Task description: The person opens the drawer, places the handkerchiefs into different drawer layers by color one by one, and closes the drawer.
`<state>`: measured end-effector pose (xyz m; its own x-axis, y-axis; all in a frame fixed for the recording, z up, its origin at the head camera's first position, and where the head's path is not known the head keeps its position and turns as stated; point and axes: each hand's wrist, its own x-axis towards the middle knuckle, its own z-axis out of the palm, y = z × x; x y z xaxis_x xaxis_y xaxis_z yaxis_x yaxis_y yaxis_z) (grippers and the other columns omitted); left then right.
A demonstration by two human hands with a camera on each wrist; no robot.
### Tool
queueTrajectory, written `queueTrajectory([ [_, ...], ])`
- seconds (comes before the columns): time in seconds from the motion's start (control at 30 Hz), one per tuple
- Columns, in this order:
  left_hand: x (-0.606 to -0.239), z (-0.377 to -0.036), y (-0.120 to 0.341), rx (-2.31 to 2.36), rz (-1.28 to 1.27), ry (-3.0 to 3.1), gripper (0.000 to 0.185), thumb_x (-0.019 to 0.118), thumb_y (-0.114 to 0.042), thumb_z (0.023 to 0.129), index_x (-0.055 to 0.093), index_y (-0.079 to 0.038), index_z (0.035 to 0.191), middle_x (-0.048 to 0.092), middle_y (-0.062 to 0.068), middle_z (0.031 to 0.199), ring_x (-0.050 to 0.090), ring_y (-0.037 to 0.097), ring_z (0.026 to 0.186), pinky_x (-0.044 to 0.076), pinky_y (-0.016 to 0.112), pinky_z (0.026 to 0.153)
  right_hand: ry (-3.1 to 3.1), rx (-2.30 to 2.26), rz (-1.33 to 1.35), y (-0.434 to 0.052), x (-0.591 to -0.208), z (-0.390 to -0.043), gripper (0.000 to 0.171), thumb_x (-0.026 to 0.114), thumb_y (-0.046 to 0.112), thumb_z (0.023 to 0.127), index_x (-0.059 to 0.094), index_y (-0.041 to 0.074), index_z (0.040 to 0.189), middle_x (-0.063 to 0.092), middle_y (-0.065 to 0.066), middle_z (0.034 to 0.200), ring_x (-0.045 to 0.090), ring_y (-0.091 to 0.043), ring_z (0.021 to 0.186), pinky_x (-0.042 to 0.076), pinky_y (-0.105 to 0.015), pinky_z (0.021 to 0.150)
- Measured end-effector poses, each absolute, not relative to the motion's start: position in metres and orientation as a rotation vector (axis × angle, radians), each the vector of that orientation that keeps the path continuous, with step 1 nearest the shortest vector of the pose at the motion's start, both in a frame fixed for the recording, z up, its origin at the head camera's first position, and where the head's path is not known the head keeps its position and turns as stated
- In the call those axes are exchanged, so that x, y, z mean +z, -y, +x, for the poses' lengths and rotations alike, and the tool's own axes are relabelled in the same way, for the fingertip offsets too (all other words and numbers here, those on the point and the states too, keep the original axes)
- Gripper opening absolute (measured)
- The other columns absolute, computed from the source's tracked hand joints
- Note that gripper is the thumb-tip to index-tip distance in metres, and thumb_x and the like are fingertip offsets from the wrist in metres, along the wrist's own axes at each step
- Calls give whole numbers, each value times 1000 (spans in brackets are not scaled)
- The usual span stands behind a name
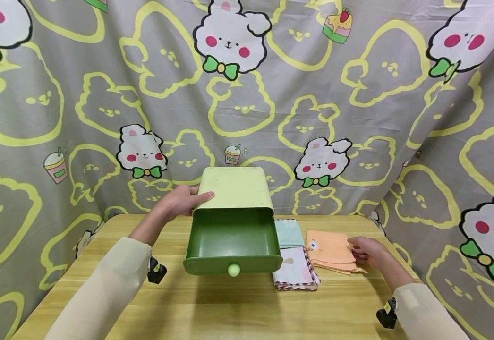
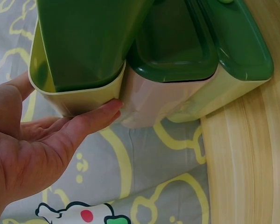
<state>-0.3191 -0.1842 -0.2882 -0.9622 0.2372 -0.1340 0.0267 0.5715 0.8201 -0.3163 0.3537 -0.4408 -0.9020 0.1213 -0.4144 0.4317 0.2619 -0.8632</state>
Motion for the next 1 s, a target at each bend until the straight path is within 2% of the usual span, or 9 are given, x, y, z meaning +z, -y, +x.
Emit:
queueTrajectory([
  [0.23, -289, -321, 183, 1356, 218, -2556, 65, 59, -47, 101, 53, 0, 145, 73, 9, 109, 68, 16, 97, 57, 37, 90, -2243, -1676, 423, -357, -441, -318, 65, 53, 27, 103, 33, -18, 144, 62, -6, 102, 63, -14, 87, 57, -31, 80],
  [0.5, -288, -320, 184, 1351, 226, -2570, 63, 59, -46, 102, 54, 1, 144, 74, 10, 109, 69, 16, 95, 58, 38, 91, -2211, -1688, 355, -355, -437, -318, 66, 47, 25, 105, 24, -21, 146, 62, -11, 105, 65, -16, 91, 57, -38, 86],
  [0.83, -288, -320, 184, 1327, 232, -2592, 63, 59, -46, 102, 54, 1, 144, 75, 8, 103, 69, 16, 94, 58, 37, 90, -2158, -1728, 334, -357, -436, -319, 69, 47, 22, 105, 18, -26, 145, 60, -17, 113, 64, -12, 91, 57, -30, 81],
  [0.9, -288, -319, 184, 1324, 232, -2593, 63, 59, -46, 102, 54, 1, 144, 75, 8, 103, 69, 16, 94, 58, 37, 90, -2142, -1744, 320, -358, -436, -319, 67, 48, 19, 104, 20, -27, 144, 62, -16, 111, 65, -11, 89, 57, -28, 81],
  [1.0, -288, -318, 184, 1331, 223, -2588, 63, 59, -46, 102, 54, 1, 143, 74, 9, 105, 69, 16, 94, 58, 36, 90, -2144, -1747, 307, -359, -437, -320, 58, 51, 15, 103, 33, -26, 140, 69, -10, 101, 68, -11, 85, 58, -28, 79],
])
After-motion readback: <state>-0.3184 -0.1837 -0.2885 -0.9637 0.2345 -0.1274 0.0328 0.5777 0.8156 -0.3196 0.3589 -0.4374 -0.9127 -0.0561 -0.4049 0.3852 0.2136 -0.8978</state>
